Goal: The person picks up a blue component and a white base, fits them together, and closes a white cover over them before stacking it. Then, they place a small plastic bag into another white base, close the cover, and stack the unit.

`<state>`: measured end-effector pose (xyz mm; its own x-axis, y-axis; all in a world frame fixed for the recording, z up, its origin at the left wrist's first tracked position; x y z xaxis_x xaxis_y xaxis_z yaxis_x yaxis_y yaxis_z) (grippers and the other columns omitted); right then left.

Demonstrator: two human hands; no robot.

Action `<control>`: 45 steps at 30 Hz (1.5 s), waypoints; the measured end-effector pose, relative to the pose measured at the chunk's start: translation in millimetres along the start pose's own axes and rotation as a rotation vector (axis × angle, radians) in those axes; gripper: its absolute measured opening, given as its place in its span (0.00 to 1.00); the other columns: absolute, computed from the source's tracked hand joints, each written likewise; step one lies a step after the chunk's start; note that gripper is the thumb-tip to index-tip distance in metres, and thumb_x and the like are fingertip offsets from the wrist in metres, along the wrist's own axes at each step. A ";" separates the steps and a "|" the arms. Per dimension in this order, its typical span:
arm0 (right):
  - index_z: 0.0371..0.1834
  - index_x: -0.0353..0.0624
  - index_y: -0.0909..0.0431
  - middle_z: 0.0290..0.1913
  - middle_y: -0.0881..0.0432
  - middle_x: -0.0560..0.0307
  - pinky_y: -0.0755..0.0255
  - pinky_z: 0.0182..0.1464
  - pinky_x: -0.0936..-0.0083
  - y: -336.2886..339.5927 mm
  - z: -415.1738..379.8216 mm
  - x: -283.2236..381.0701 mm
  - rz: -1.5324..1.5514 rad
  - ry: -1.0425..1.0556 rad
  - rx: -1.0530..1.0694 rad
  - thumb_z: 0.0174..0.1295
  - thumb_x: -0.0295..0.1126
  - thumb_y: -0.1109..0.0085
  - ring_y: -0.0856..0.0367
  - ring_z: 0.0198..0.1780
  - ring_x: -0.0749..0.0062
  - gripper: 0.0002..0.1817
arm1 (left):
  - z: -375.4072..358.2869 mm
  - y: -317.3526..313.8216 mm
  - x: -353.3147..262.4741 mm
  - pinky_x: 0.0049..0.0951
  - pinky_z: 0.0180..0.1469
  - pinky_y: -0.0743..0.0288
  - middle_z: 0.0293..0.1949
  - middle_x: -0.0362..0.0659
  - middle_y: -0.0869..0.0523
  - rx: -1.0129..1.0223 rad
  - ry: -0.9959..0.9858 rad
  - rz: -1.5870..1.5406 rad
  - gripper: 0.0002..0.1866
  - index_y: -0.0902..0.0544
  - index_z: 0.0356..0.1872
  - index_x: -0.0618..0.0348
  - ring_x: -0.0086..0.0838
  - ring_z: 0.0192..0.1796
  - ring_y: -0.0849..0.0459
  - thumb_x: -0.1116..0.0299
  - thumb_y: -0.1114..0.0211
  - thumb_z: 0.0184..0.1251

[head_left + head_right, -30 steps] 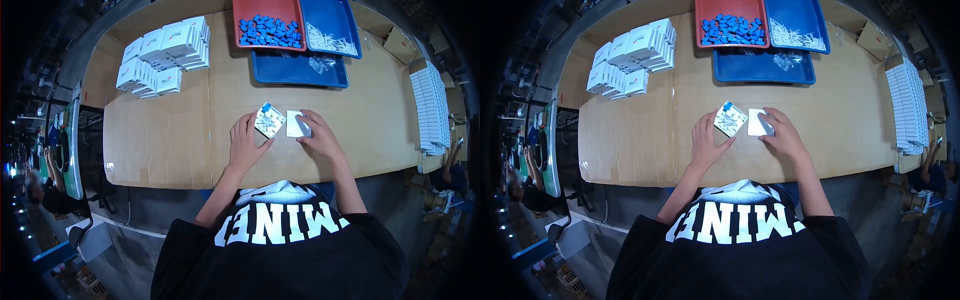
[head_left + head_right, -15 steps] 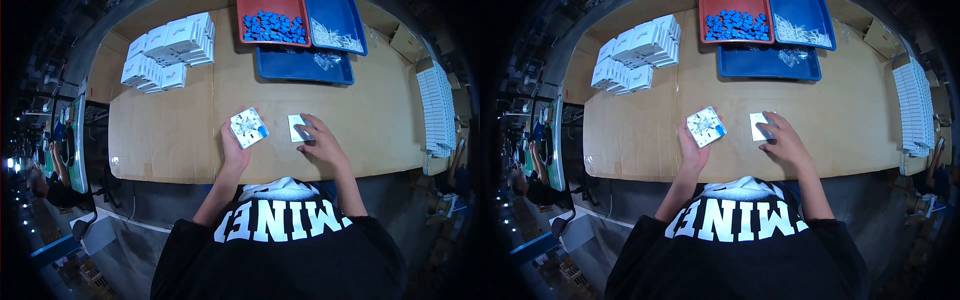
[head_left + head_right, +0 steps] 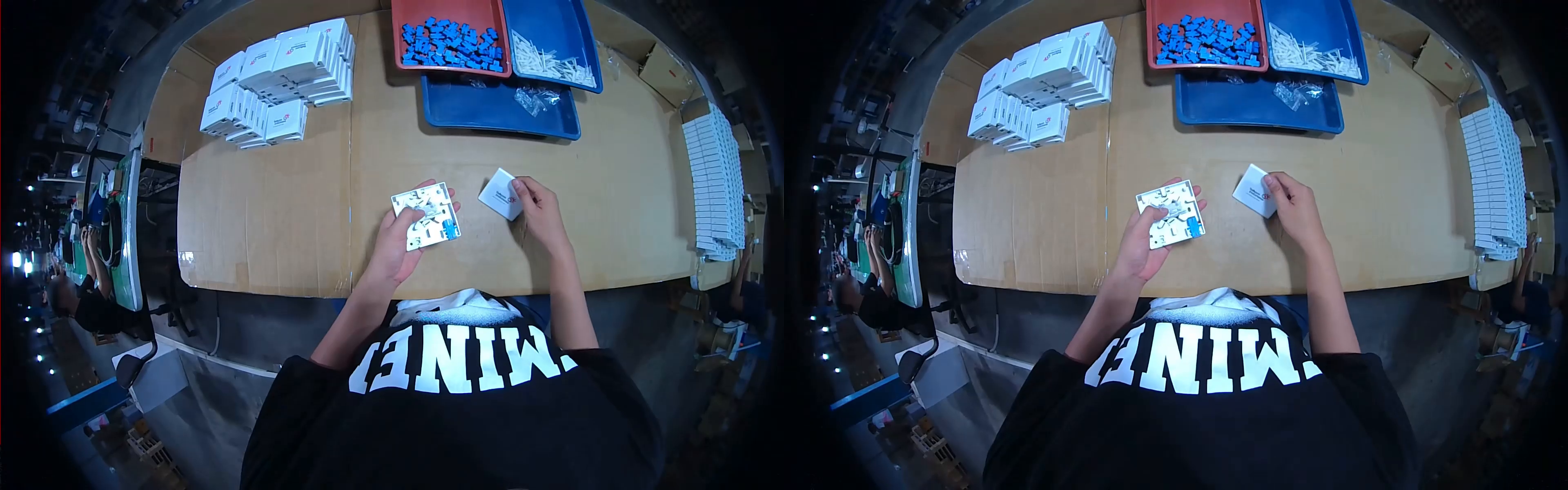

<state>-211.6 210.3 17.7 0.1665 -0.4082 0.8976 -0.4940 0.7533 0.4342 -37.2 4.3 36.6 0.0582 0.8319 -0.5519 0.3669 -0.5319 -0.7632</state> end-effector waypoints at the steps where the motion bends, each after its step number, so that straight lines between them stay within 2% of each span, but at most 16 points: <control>1: 0.53 0.34 0.15 0.38 0.11 0.49 0.24 0.44 0.72 0.6 3.7 -7.1 -0.015 -0.035 -0.021 0.78 0.37 0.41 0.16 0.36 0.65 0.15 | 1.6 -0.7 -0.1 0.48 0.69 0.20 0.70 0.61 0.23 0.005 -0.003 0.002 0.32 0.36 0.78 0.66 0.54 0.72 0.22 0.74 0.50 0.72; 4: 0.56 0.36 0.14 0.47 0.12 0.47 0.22 0.49 0.67 4.1 2.3 4.7 -0.292 0.009 -0.060 0.76 0.37 0.39 0.14 0.46 0.57 0.16 | -1.5 2.9 3.2 0.49 0.70 0.21 0.70 0.61 0.23 0.003 -0.015 0.018 0.32 0.36 0.78 0.66 0.54 0.73 0.22 0.73 0.51 0.73; 7: 0.60 0.41 0.14 0.59 0.16 0.45 0.22 0.58 0.61 -3.2 -8.6 27.4 -0.413 0.237 -0.137 0.70 0.40 0.33 0.18 0.59 0.49 0.20 | 1.9 5.9 5.3 0.56 0.76 0.29 0.74 0.64 0.28 -0.027 -0.004 -0.014 0.33 0.38 0.79 0.65 0.58 0.76 0.28 0.64 0.53 0.76; 10: 0.64 0.45 0.16 0.68 0.22 0.44 0.25 0.66 0.57 -21.3 -24.4 46.5 -0.621 0.255 -0.024 0.62 0.44 0.25 0.24 0.68 0.47 0.28 | 2.5 2.8 2.9 0.62 0.76 0.31 0.73 0.63 0.27 0.013 0.018 -0.222 0.34 0.38 0.80 0.63 0.59 0.76 0.28 0.54 0.55 0.79; 11: 0.65 0.45 0.16 0.70 0.25 0.43 0.27 0.69 0.56 -25.8 -28.7 49.1 -0.660 0.243 -0.006 0.55 0.46 0.20 0.25 0.69 0.44 0.34 | 0.4 -1.2 1.7 0.64 0.76 0.33 0.73 0.63 0.27 0.006 0.047 -0.282 0.35 0.37 0.80 0.61 0.59 0.75 0.27 0.50 0.56 0.79; 15: 0.66 0.45 0.17 0.71 0.26 0.42 0.28 0.70 0.56 -30.7 -35.2 46.0 -0.663 0.166 0.024 0.57 0.42 0.21 0.26 0.70 0.44 0.32 | -0.9 -1.5 8.6 0.66 0.76 0.36 0.71 0.64 0.26 0.042 0.127 -0.489 0.37 0.34 0.79 0.60 0.58 0.73 0.26 0.42 0.56 0.81; 18: 0.70 0.45 0.20 0.71 0.25 0.46 0.28 0.71 0.57 -21.9 -25.5 52.2 -0.483 0.164 -0.026 0.63 0.34 0.26 0.25 0.71 0.49 0.31 | -1.5 -7.2 9.7 0.62 0.76 0.34 0.71 0.63 0.25 0.035 0.163 -0.496 0.39 0.32 0.78 0.61 0.56 0.71 0.23 0.38 0.57 0.82; 20: 0.75 0.43 0.26 0.72 0.24 0.48 0.29 0.71 0.59 -18.6 -16.3 55.6 0.250 0.129 0.086 0.65 0.28 0.31 0.24 0.72 0.55 0.33 | -1.8 -14.1 11.6 0.60 0.75 0.32 0.69 0.62 0.24 0.019 0.178 -0.482 0.40 0.32 0.77 0.62 0.54 0.70 0.22 0.37 0.58 0.82; 21: 0.80 0.34 0.36 0.73 0.26 0.43 0.33 0.75 0.60 -18.0 -16.2 77.8 0.339 0.056 0.128 0.69 0.33 0.42 0.24 0.72 0.57 0.36 | -2.3 -17.5 13.4 0.58 0.74 0.30 0.68 0.62 0.22 0.011 0.188 -0.462 0.41 0.31 0.76 0.63 0.53 0.69 0.21 0.35 0.59 0.82; 22: 0.80 0.34 0.36 0.73 0.26 0.43 0.33 0.75 0.60 -17.1 -13.4 83.0 0.335 0.053 0.121 0.69 0.33 0.42 0.24 0.72 0.57 0.36 | -3.0 -20.7 15.0 0.58 0.74 0.30 0.68 0.62 0.22 0.015 0.195 -0.464 0.41 0.31 0.76 0.63 0.53 0.69 0.21 0.35 0.59 0.82; 24: 0.81 0.36 0.38 0.74 0.26 0.43 0.31 0.72 0.61 -24.2 -7.4 92.4 0.795 -0.011 0.277 0.73 0.46 0.51 0.24 0.72 0.57 0.37 | -2.8 -27.4 21.1 0.55 0.73 0.28 0.64 0.60 0.19 -0.001 0.264 -0.442 0.42 0.29 0.73 0.65 0.52 0.66 0.19 0.33 0.61 0.83; 25: 0.82 0.35 0.40 0.72 0.24 0.42 0.30 0.70 0.62 -28.7 -5.8 98.4 0.745 -0.027 0.267 0.76 0.53 0.59 0.23 0.70 0.58 0.39 | -2.2 -31.5 22.3 0.55 0.73 0.28 0.64 0.60 0.19 0.007 0.269 -0.441 0.42 0.29 0.73 0.65 0.52 0.66 0.19 0.33 0.61 0.83; 30: 0.78 0.38 0.33 0.65 0.18 0.46 0.29 0.69 0.66 -49.3 -1.0 107.8 0.711 -0.026 0.317 0.81 0.54 0.61 0.20 0.66 0.64 0.35 | -4.4 -42.9 33.3 0.57 0.70 0.26 0.62 0.59 0.18 -0.044 0.286 -0.406 0.43 0.28 0.72 0.65 0.52 0.65 0.18 0.32 0.64 0.82; 34: 0.76 0.41 0.27 0.64 0.17 0.50 0.29 0.68 0.70 -59.6 -6.0 112.8 0.487 0.087 0.340 0.83 0.48 0.51 0.20 0.66 0.68 0.28 | -7.9 -47.9 36.8 0.62 0.71 0.26 0.65 0.58 0.21 -0.135 0.328 -0.393 0.41 0.33 0.75 0.61 0.53 0.67 0.20 0.34 0.64 0.83; 36: 0.76 0.41 0.26 0.66 0.17 0.45 0.31 0.72 0.64 -66.4 -11.2 110.0 0.375 0.067 0.424 0.81 0.49 0.50 0.21 0.70 0.61 0.29 | -7.4 -46.3 38.7 0.64 0.71 0.26 0.67 0.57 0.23 -0.115 0.318 -0.393 0.39 0.35 0.76 0.58 0.53 0.68 0.21 0.35 0.64 0.84; 45: 0.75 0.42 0.24 0.67 0.17 0.48 0.29 0.71 0.67 -73.0 -18.6 103.6 0.430 0.000 0.556 0.80 0.43 0.46 0.21 0.68 0.65 0.26 | -4.8 -43.9 46.0 0.63 0.71 0.26 0.69 0.52 0.23 -0.095 0.304 -0.318 0.38 0.33 0.75 0.52 0.48 0.69 0.22 0.32 0.67 0.83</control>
<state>-142.4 122.7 80.5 -0.1412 -0.1335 0.9809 -0.8790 0.4727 -0.0622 -46.2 66.7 46.4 0.1936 0.9679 -0.1601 0.4937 -0.2372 -0.8367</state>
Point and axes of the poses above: each hand's wrist, its own z-axis towards the middle knuckle, its own y-axis out of the back of the hand, x = y × z, the point moved 7 cm from there along z, towards the middle knuckle
